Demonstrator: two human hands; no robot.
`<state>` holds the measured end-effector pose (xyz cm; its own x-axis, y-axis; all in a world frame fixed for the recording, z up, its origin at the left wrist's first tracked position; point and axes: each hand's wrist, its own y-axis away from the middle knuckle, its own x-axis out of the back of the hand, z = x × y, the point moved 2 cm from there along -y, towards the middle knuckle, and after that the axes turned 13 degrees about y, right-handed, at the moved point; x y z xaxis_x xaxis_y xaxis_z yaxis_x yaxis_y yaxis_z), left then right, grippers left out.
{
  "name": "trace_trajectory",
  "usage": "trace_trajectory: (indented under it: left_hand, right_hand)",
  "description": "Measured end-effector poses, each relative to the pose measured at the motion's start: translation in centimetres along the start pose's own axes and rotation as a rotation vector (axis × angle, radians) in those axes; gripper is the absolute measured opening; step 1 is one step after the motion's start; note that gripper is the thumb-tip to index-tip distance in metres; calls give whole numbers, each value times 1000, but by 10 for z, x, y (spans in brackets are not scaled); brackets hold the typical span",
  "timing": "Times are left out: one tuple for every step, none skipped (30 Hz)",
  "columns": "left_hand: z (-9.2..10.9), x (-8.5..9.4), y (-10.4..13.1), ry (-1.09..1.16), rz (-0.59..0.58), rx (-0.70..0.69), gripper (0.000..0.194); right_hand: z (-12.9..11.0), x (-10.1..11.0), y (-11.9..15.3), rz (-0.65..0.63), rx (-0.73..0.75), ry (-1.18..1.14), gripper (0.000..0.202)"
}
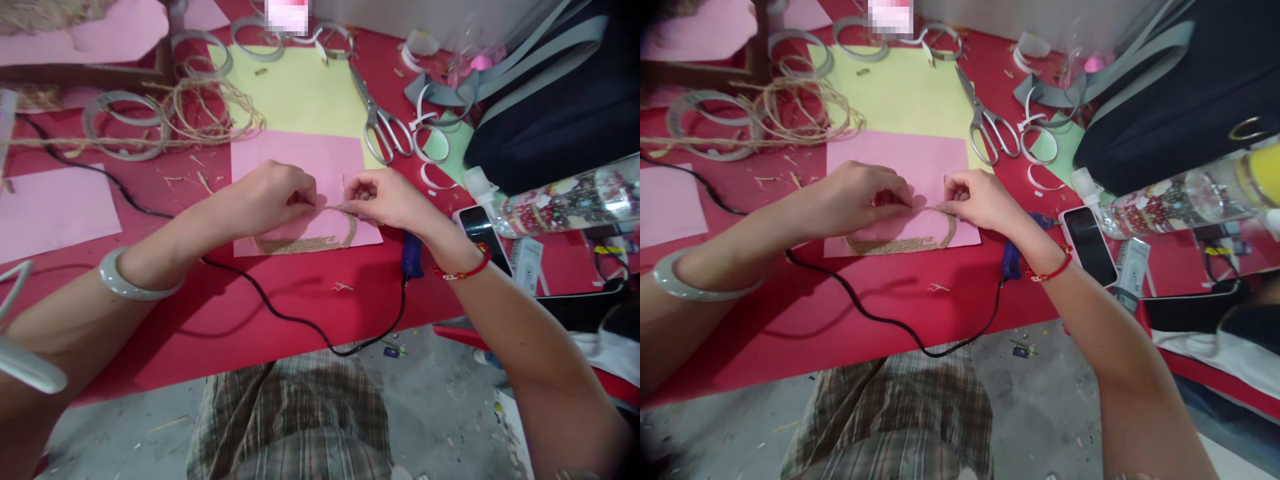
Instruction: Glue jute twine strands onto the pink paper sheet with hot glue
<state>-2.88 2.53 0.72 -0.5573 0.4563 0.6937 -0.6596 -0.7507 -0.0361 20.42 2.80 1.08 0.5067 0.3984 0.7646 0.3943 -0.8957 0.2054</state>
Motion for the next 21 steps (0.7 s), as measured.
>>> trace_trajectory:
  left_hand:
    - [0,0,0,1,-2,-2,28]
    - [0,0,0,3,0,-5,28]
    - [0,0,0,3,1,-5,27]
    - [0,0,0,2,1,-4,27]
    - [0,0,0,2,1,-3,28]
    - [0,-1,0,3,0,-3,28]
    - [0,-1,0,5,-2,-3,28]
    - [1,-1,0,9,-4,-6,28]
    - [2,-1,1,13,-6,-10,29]
    - [2,-1,1,15,-7,-13,29]
    - [3,-1,1,15,-9,-15,28]
    - [4,-1,2,15,-9,-13,28]
    - [6,-1,2,14,-7,-9,27]
    - [7,-1,3,15,-7,-1,27]
    - [8,-1,4,19,-9,7,26]
    - [10,-2,4,23,-11,13,26]
    - [12,-2,5,25,-17,16,26]
    - [14,-3,5,25,-24,14,27]
    - [16,-4,5,21,-32,10,27]
    - [18,-5,6,15,-38,5,28]
    - [20,-6,6,6,-40,4,29]
  right_hand:
    - [1,-1,0,-4,-2,-2,38]
    - [2,-1,-1,-8,-4,-7,38]
    - [3,-2,-1,-10,-7,-11,38]
    - [4,-3,-2,-7,-9,-11,38]
    - [5,-3,-2,1,-10,-7,39]
    - [5,-3,-2,9,-7,4,40]
    - [5,-3,-3,17,-1,18,42]
    - [4,-3,-3,23,6,35,43]
    - [3,-3,-3,26,13,50,45]
    - [2,-3,-2,28,20,62,45]
    - [1,-3,-2,31,26,72,45]
    - [0,-3,-2,36,31,79,45]
    - [-1,-2,-1,41,35,85,44]
    - [-2,-2,-1,44,38,89,44]
    - [-3,-2,0,45,39,94,43]
    - [-3,-2,0,44,39,99,43]
    - [-4,-2,0,44,38,103,43]
    - [-4,-2,0,43,37,107,43]
    - [-5,-2,1,44,35,109,43]
    - [-5,-2,1,45,34,109,43]
    - [-5,-2,1,47,32,108,43]
